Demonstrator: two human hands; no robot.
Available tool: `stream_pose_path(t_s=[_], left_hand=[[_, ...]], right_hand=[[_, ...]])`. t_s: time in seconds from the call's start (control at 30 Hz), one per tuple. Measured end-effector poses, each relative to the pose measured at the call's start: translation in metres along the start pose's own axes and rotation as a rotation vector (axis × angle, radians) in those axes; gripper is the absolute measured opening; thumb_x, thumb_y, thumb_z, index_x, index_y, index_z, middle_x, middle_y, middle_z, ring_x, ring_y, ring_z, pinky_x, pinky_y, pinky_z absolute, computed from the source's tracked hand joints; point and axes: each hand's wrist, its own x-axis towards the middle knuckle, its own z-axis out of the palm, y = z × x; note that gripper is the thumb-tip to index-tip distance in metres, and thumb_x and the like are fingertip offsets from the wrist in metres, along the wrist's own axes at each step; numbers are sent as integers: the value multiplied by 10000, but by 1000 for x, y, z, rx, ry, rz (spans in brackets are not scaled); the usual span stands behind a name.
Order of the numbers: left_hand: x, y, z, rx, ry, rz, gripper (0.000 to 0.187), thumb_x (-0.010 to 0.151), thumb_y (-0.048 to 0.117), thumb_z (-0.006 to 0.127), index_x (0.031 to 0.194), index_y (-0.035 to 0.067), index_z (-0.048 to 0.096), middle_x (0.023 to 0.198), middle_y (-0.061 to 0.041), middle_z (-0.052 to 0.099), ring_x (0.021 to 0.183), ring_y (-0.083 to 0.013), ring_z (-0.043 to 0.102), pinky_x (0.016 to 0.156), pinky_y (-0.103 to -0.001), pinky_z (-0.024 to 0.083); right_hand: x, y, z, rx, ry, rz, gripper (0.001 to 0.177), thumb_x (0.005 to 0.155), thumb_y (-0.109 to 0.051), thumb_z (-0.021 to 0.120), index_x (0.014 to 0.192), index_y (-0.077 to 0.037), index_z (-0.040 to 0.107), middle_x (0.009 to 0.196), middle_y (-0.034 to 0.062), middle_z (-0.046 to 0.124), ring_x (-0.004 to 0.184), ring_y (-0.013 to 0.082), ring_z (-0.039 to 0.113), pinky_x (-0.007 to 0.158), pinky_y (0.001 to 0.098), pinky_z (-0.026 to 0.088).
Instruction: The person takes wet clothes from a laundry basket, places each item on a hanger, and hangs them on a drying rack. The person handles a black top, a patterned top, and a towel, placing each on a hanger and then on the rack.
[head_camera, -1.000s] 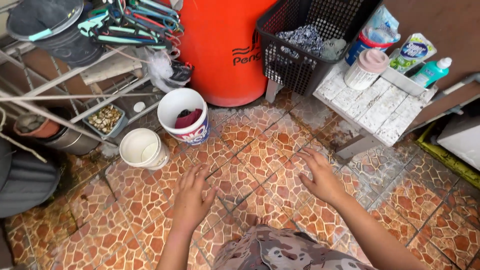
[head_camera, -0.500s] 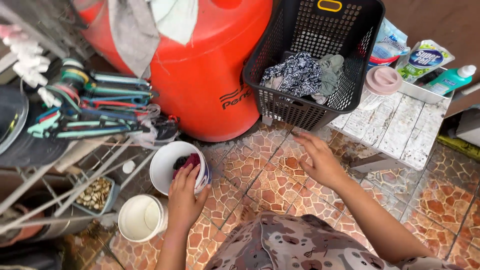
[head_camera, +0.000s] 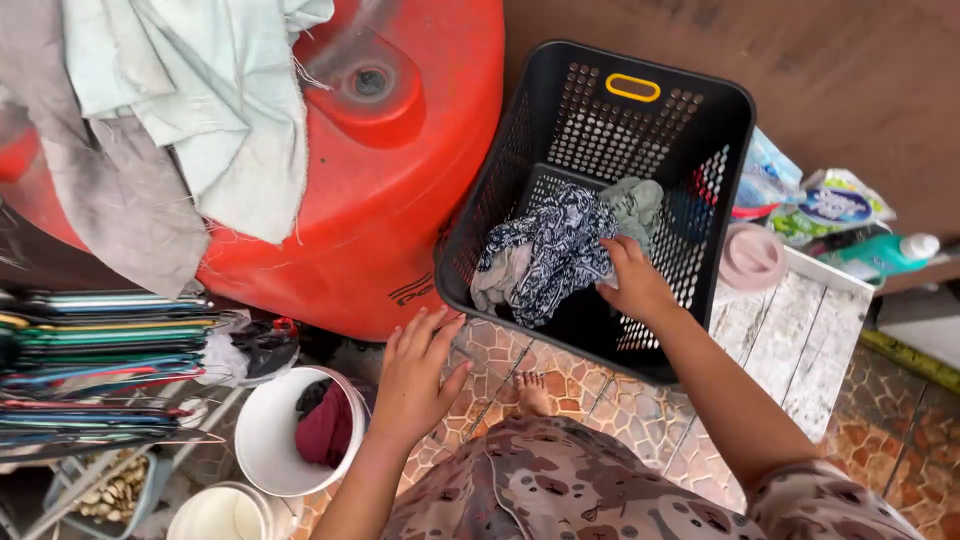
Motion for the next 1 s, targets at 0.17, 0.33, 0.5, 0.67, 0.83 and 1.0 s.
stream_pose_path(t_s=[0.17, 0.33, 0.5, 0.67, 0.83, 1.0], left_hand=[[39, 1, 27, 33, 2, -71, 602, 893, 284, 729, 1456, 206, 530, 1471, -93, 507, 1436, -388, 408, 1100, -634, 311], [57, 4, 50, 61, 19, -136, 605, 874, 345, 746, 1432, 217, 551, 1453, -70, 525, 1423, -346, 435, 1108, -603, 308], [73, 4, 73, 39, -7, -126, 512, 891, 306, 732, 1372, 201, 592, 1456, -89, 515, 1436, -371, 413, 1086, -640, 312], [118, 5, 113, 23, -43, -32, 624, 875, 288, 749, 1443, 173, 518, 1486, -129, 479, 1439, -394, 404, 1103, -628, 331], [181, 33, 85, -264, -135, -120, 1296, 693, 259, 946, 1668, 147, 101, 1637, -305, 160, 1456, -587, 237, 1108, -718, 296], [199, 39, 86, -894, 188, -216, 938, 766, 243, 884, 1561, 61, 419, 1466, -293, 503, 1384, -453, 437, 1145, -580, 378]], right_hand=[[96, -11, 10, -279, -156, -46, 845, 881, -265, 746, 1594, -202, 296, 1645, 175, 218, 1402, 463, 440, 1081, 617, 448], [144, 8, 56, -574, -196, -148, 1039, 860, -362, 783, 1665, -279, 132, 1716, 126, 123, 1533, 420, 200, 1201, 655, 187], [163, 60, 114, -302, -202, -78, 523, 922, -303, 693, 1424, -345, 550, 1268, 82, 616, 1219, 439, 582, 981, 535, 504], [143, 62, 84, 177, -101, -152, 389, 909, -123, 660, 1266, -275, 694, 1119, 88, 668, 1065, 408, 673, 871, 494, 572], [71, -28, -34, 544, 16, -399, 417, 846, 4, 617, 1233, -133, 696, 1018, 184, 644, 996, 440, 652, 892, 515, 527], [32, -106, -114, 731, 131, -677, 354, 909, -21, 605, 1229, -93, 740, 1042, 103, 645, 993, 308, 651, 929, 433, 521]])
